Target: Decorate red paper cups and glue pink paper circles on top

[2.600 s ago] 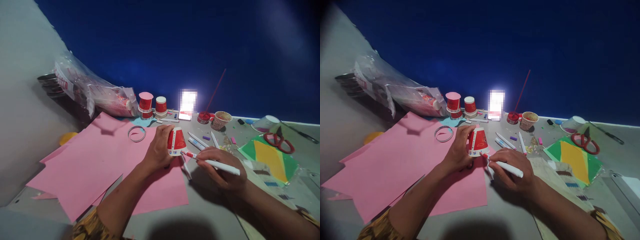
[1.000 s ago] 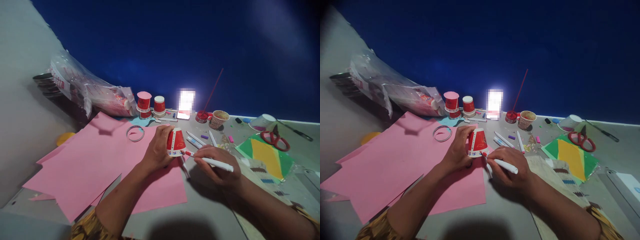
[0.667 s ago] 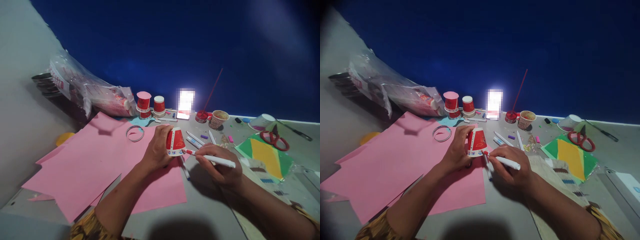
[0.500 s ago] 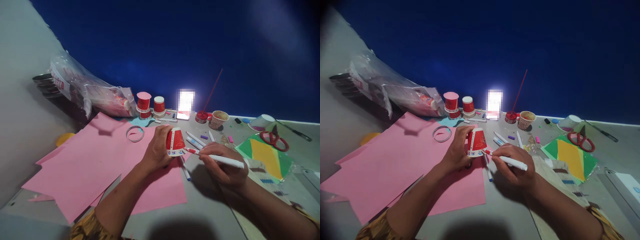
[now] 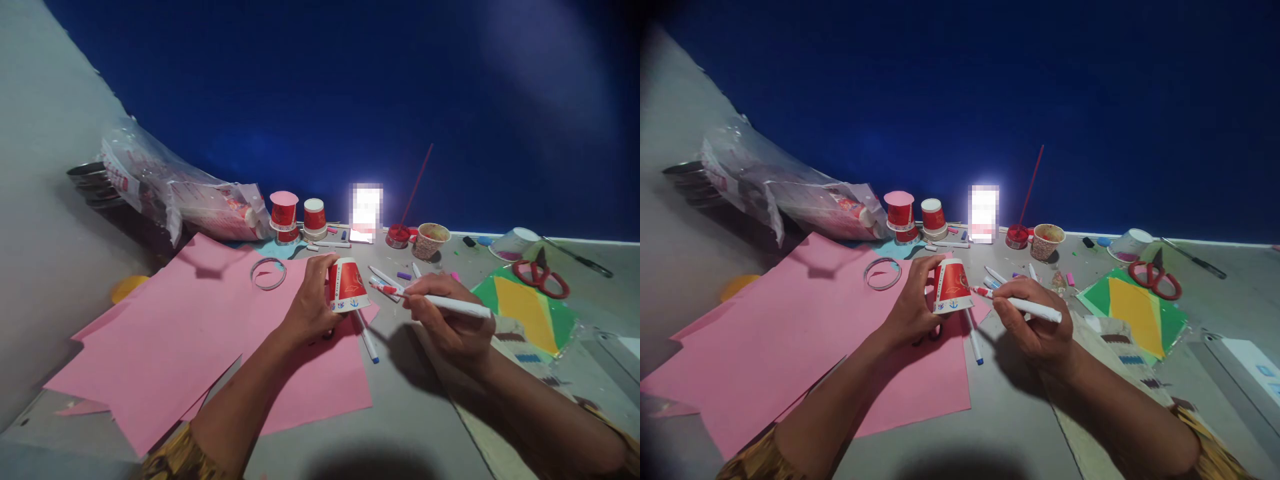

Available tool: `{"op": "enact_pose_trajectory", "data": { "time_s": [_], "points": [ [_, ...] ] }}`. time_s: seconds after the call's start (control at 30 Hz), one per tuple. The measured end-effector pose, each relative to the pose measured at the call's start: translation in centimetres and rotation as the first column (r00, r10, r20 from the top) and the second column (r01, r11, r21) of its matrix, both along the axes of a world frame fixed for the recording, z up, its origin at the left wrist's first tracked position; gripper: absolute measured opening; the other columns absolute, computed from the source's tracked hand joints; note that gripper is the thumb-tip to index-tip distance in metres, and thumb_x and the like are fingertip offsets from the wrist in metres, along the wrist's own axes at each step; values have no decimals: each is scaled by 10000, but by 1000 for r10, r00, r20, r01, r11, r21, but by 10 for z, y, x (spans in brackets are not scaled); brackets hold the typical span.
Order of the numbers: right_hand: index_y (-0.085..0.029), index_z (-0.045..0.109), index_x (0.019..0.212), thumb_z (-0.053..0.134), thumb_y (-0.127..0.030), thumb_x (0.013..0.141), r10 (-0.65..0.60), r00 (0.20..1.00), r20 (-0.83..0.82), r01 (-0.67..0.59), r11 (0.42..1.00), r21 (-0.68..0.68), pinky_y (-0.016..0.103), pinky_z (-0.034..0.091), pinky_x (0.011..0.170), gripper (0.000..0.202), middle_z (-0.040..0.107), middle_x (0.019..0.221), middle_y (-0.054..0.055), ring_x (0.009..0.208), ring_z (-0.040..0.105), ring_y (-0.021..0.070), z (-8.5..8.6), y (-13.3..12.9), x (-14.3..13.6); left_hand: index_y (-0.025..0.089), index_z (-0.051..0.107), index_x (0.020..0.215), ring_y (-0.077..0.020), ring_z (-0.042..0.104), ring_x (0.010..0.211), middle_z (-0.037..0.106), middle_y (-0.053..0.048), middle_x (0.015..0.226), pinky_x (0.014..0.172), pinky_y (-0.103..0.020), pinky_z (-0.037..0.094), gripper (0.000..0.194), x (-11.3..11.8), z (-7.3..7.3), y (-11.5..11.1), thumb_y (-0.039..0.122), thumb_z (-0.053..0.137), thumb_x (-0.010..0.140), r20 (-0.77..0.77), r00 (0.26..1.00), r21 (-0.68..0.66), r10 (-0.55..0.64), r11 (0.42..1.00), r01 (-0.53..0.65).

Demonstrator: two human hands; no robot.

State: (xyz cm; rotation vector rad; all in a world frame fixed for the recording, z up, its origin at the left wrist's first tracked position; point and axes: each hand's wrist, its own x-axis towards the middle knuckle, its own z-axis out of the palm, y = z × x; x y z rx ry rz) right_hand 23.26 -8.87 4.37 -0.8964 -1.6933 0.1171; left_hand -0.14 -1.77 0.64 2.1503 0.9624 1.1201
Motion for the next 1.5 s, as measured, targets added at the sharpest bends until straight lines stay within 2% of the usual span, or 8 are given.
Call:
{"op": "enact_pose_trajectory", "data": {
  "time_s": [0.13, 0.27, 0.43, 0.57, 0.9, 1.13, 1.37, 1.5],
  "points": [
    [-221, 747, 1120, 661, -170, 978, -34, 999, 27, 36, 998, -59, 319, 584, 705, 173, 806, 972, 58, 730, 737, 177, -8, 12, 4, 304, 422, 1480, -355, 485, 1408, 446, -136, 1487, 1076, -542, 545, 898, -2, -2, 3, 323, 910, 727, 24, 1000, -92, -15, 996, 17],
    [-240, 745, 1244, 679, -282, 977, -18, 999, -28, 7, 935, -353, 363, 613, 783, 278, 815, 1084, 75, 824, 757, 203, -16, 24, 8, 322, 433, 1488, -383, 482, 1428, 410, -138, 1549, 1148, -586, 489, 1061, -2, -3, 4, 527, 997, 613, 118, 991, -242, -55, 967, 82],
    [-308, 653, 1427, 946, -419, 718, 118, 973, -199, -213, 789, -576, 425, 610, 879, 776, 713, 1401, 102, 1001, 735, 261, -24, 33, 16, 328, 455, 1461, -406, 470, 1468, 391, -138, 1612, 1215, -592, 427, 1117, 3, 0, -4, 602, 1011, 532, 313, 944, -379, -106, 897, 226],
    [-298, 614, 1488, 1020, -527, 565, 225, 958, -179, -288, 743, -605, 469, 574, 969, 1034, 627, 1521, 132, 1237, 669, 369, -32, 37, 21, 313, 470, 1432, -398, 545, 1408, 492, -134, 1541, 1197, -580, 452, 1098, 9, 3, -10, 571, 1027, 521, 404, 907, -445, -116, 841, 306],
    [-222, 539, 1534, 933, -530, 734, 235, 944, 232, -114, 892, -438, 545, 546, 1004, 944, 661, 1424, 190, 1234, 649, 377, -30, 40, 28, 366, 364, 1585, -435, 387, 1538, 329, -132, 1665, 1194, -636, 454, 1144, 2, 6, -9, 432, 991, 631, 156, 969, -375, -193, 896, 239],
    [-211, 490, 1551, 923, -489, 769, 281, 903, 325, -145, 912, -384, 514, 568, 971, 936, 663, 1399, 197, 1198, 656, 353, -31, 40, 26, 357, 458, 1534, -386, 526, 1417, 441, -111, 1542, 1121, -594, 545, 934, -2, 13, -9, 241, 887, 713, 30, 971, -372, -235, 899, 229],
    [-228, 509, 1515, 706, -242, 947, 121, 935, 335, -54, 978, -203, 473, 546, 959, 601, 717, 1296, 137, 1136, 667, 304, -27, 39, 23, 315, 453, 1479, -361, 487, 1424, 444, -108, 1514, 1139, -569, 518, 881, -3, 9, -2, 214, 840, 694, -47, 994, -236, -94, 968, 81],
    [-186, 599, 1418, 642, -63, 858, 166, 813, 559, 23, 949, -315, 445, 517, 938, 575, 721, 1268, 150, 1127, 622, 316, -42, 43, 23, 323, 434, 1455, -327, 486, 1405, 430, -91, 1488, 1088, -534, 546, 837, -3, 5, 2, 143, 769, 710, 5, 993, -127, 118, 985, -116]
  ]
}}
